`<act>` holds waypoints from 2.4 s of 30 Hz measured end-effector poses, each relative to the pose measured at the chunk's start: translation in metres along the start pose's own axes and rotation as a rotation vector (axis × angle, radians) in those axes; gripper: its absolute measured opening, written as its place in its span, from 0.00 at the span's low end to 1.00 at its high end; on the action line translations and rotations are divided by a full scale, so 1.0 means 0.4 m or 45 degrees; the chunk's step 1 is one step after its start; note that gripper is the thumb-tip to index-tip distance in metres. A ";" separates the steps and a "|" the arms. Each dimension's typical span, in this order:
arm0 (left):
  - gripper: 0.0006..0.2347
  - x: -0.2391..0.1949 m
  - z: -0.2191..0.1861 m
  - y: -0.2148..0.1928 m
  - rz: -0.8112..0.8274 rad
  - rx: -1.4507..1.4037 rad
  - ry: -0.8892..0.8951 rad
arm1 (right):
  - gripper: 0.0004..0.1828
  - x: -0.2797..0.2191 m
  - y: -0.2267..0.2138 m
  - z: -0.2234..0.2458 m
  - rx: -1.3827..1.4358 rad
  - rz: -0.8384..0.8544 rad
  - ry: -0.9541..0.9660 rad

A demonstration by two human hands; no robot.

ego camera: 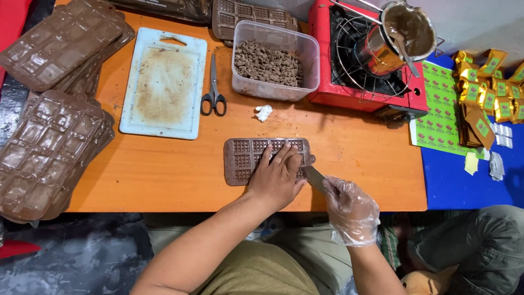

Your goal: Filling chocolate molds with small toppings using a spoon and leveling the surface with a knife.

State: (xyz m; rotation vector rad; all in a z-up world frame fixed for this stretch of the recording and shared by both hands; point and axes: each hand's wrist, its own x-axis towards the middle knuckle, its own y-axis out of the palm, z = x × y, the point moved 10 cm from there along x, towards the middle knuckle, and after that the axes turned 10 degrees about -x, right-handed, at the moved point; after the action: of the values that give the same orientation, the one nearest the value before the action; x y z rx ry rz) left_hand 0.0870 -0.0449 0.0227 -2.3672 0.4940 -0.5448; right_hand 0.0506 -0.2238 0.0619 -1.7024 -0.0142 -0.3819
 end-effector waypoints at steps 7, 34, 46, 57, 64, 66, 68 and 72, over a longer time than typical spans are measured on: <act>0.24 -0.003 -0.003 0.000 -0.027 0.030 0.008 | 0.10 0.013 -0.049 0.030 0.102 -0.006 0.055; 0.30 0.135 0.190 -0.420 -0.260 0.334 -0.314 | 0.16 0.333 -0.100 0.357 0.045 -0.936 -0.537; 0.31 0.149 0.214 -0.403 -0.130 0.396 -0.326 | 0.16 0.311 -0.246 0.254 0.755 0.046 -0.147; 0.31 0.089 0.124 -0.465 0.104 0.313 -0.562 | 0.38 0.131 -0.035 0.124 1.589 0.740 0.211; 0.31 -0.074 0.150 -0.374 -0.054 0.404 -0.492 | 0.31 0.069 -0.061 0.005 1.289 0.669 0.599; 0.32 -0.118 0.166 -0.349 -0.070 0.414 -0.542 | 0.32 0.081 -0.054 0.017 0.829 0.756 0.392; 0.31 -0.143 0.171 -0.352 -0.117 0.442 -0.558 | 0.26 0.115 0.026 0.003 0.608 0.591 0.190; 0.28 -0.180 0.145 -0.357 -0.187 0.371 -0.549 | 0.12 0.086 -0.084 0.039 -0.019 -0.359 -0.085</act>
State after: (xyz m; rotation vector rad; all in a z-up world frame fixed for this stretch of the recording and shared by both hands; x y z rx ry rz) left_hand 0.0844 0.1213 0.0589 -2.1611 0.0409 -0.1439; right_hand 0.0792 -0.2101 0.1013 -1.7310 -0.3034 -0.5345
